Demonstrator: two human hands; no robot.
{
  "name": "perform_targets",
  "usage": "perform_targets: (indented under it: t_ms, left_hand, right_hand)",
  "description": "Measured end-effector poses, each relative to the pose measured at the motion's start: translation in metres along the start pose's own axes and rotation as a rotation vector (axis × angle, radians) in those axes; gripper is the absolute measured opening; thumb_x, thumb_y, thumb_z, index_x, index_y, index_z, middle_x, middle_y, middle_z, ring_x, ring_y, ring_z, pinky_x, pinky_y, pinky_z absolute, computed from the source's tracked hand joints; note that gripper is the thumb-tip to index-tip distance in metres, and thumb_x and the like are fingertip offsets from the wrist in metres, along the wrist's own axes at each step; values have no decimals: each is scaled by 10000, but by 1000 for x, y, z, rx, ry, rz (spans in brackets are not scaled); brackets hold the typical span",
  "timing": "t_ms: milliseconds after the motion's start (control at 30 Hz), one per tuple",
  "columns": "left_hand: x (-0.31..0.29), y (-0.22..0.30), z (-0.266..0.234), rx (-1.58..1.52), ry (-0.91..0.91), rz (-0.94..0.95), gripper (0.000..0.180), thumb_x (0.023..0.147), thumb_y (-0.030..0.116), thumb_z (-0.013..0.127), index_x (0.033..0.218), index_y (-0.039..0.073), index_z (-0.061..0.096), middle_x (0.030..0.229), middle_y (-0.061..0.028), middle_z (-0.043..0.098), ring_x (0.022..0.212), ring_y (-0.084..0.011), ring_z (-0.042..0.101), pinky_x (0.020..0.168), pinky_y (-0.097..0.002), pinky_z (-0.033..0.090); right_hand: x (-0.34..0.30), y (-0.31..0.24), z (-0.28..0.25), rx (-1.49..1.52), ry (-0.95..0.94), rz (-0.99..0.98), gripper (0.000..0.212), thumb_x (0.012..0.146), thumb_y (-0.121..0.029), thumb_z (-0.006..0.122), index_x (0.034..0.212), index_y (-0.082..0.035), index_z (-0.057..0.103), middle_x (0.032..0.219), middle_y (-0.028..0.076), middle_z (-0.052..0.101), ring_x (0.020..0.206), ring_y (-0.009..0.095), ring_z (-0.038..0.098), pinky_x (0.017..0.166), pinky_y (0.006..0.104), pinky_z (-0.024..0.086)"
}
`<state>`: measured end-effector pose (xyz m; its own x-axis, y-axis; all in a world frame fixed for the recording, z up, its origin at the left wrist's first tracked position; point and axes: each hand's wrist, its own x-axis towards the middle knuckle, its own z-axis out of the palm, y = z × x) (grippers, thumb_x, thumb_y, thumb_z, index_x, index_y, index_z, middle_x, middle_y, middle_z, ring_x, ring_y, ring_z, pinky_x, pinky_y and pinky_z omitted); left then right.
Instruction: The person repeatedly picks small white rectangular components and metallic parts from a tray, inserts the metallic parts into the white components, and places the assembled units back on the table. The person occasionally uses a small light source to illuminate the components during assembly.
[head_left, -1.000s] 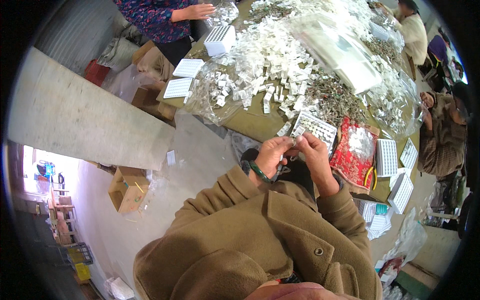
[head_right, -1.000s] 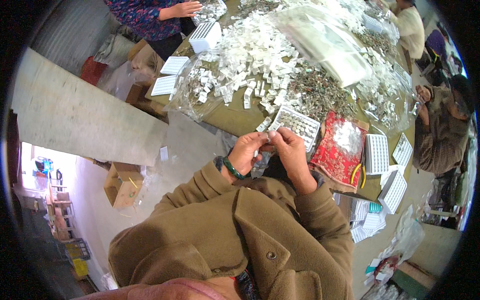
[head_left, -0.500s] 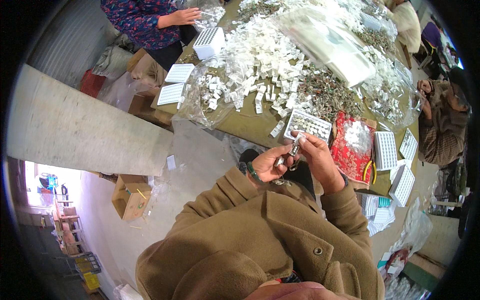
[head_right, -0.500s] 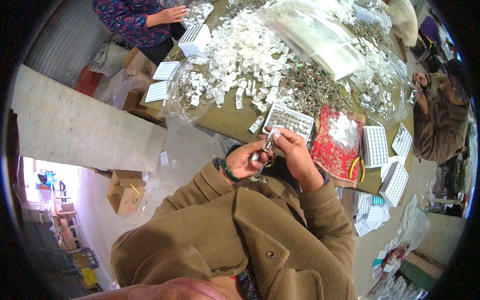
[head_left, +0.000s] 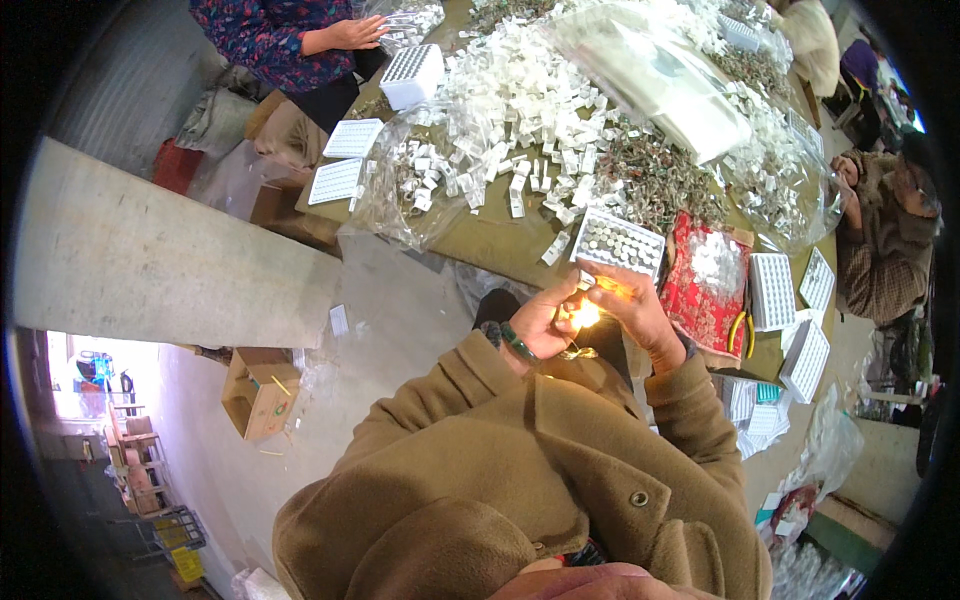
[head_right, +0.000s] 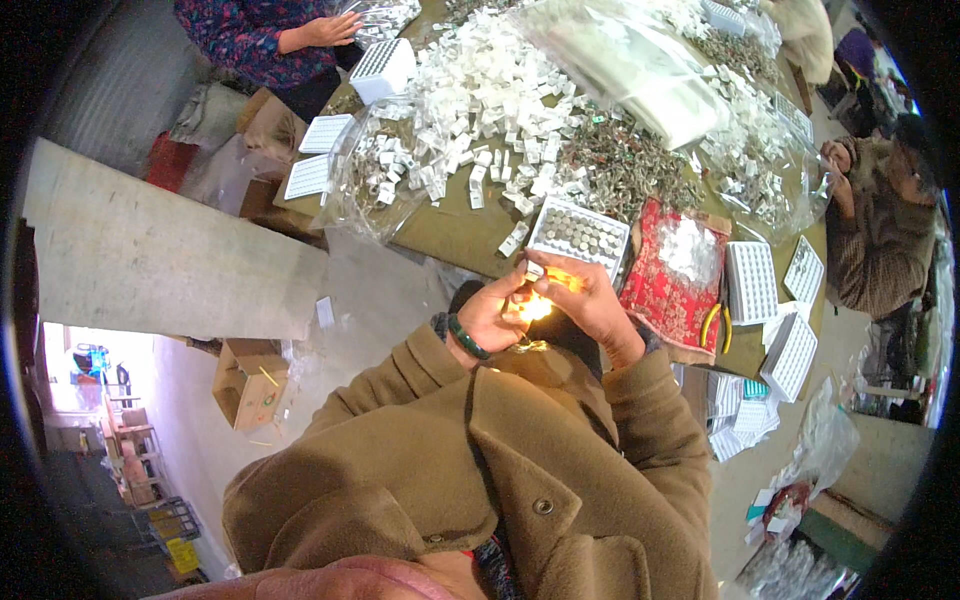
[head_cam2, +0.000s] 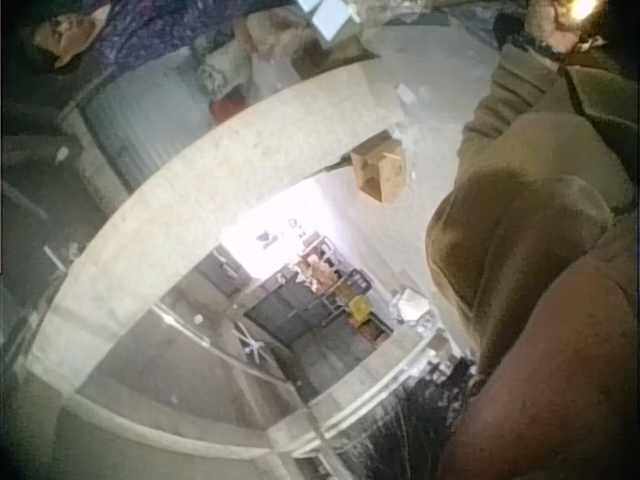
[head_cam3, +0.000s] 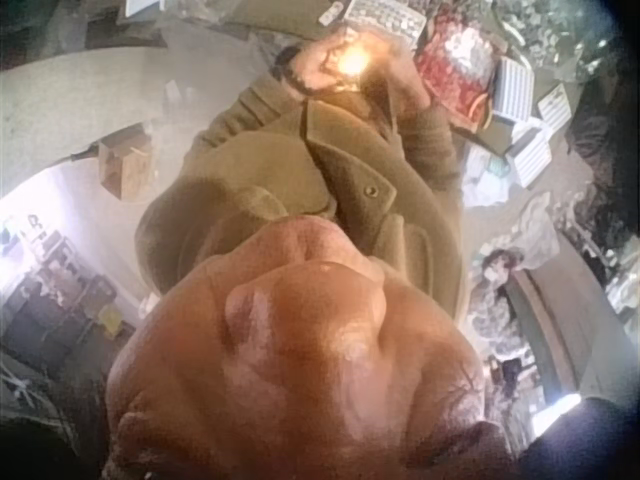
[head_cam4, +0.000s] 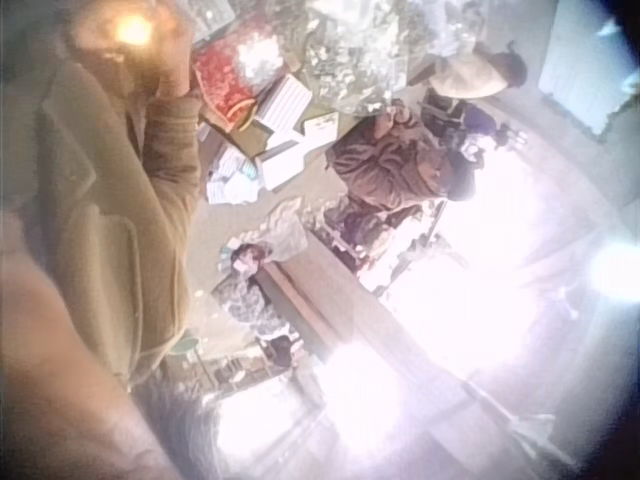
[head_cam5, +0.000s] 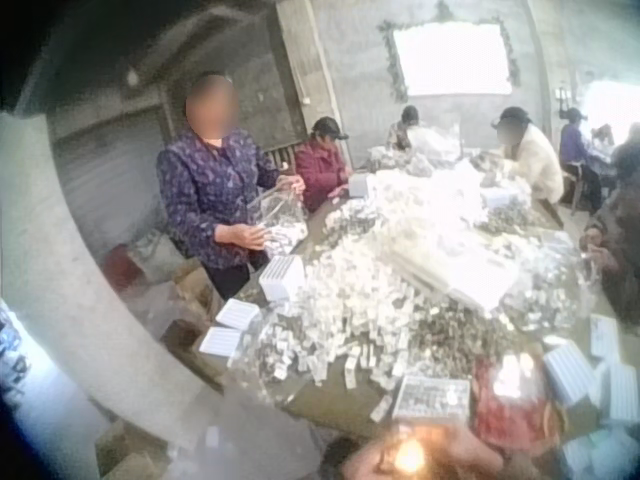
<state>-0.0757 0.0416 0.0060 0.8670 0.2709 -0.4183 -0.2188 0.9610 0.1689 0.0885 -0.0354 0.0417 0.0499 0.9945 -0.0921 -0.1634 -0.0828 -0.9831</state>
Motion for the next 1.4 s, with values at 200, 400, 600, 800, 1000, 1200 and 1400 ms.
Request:
perform_targets:
  t_ms: [200, 400, 600, 800, 1000, 1200, 1400]
  left_hand:
    - [-4, -7, 3, 129, 175, -5, 229, 966, 341, 559, 1009, 119, 600, 856, 24, 584, 663, -62, 518, 495, -191, 401]
    - [-7, -10, 0, 210, -4, -37, 228, 967, 352, 553, 1006, 134, 605, 865, 37, 604, 769, -67, 565, 562, -217, 423]
    - [-3, -18, 5, 408, 91, -120, 254, 938, 367, 608, 942, 116, 644, 859, 35, 611, 757, -69, 559, 571, -220, 437]
    - [12, -25, 10, 264, 87, -203, 483, 979, 512, 434, 1033, 75, 632, 909, -12, 659, 778, -136, 601, 635, -271, 477]
    - [23, -27, 14, 338, 66, -233, 503, 980, 518, 427, 1029, 63, 635, 945, 0, 649, 847, -126, 584, 649, -257, 469]
    - [33, -31, 22, 329, 64, -278, 493, 967, 525, 454, 1056, 74, 633, 940, 22, 636, 856, -99, 573, 682, -244, 461]
    - [47, -36, 27, 307, 83, -264, 309, 959, 385, 559, 1059, 100, 626, 898, 17, 645, 778, -91, 583, 644, -239, 471]
  right_hand:
    - [-11, 7, 8, -710, 225, -529, 375, 792, -29, 677, 1165, -54, 647, 990, 163, 675, 845, 314, 647, 737, 369, 522]
    - [-40, 25, 4, -734, 299, -462, 363, 757, -10, 673, 1117, -64, 668, 934, 135, 673, 853, 310, 646, 738, 368, 524]
    - [-53, 34, 11, -644, 394, -382, 315, 818, -68, 675, 1132, -52, 651, 999, 142, 681, 896, 300, 659, 763, 351, 530]
    - [-59, 35, -1, -738, 464, -389, 230, 814, -94, 685, 1036, -40, 662, 885, 137, 664, 790, 305, 644, 675, 379, 509]
    - [-64, 37, -9, -271, 422, -103, 228, 859, -66, 621, 1084, -56, 653, 894, 117, 667, 801, 240, 665, 708, 320, 519]
    - [-66, 39, -20, -385, 466, -175, 262, 873, -101, 609, 1124, -35, 638, 937, 107, 683, 809, 169, 668, 718, 306, 525]
    - [-70, 38, -28, -314, 525, -155, 277, 873, -94, 604, 1140, -28, 635, 965, 125, 688, 825, 184, 673, 743, 298, 528]
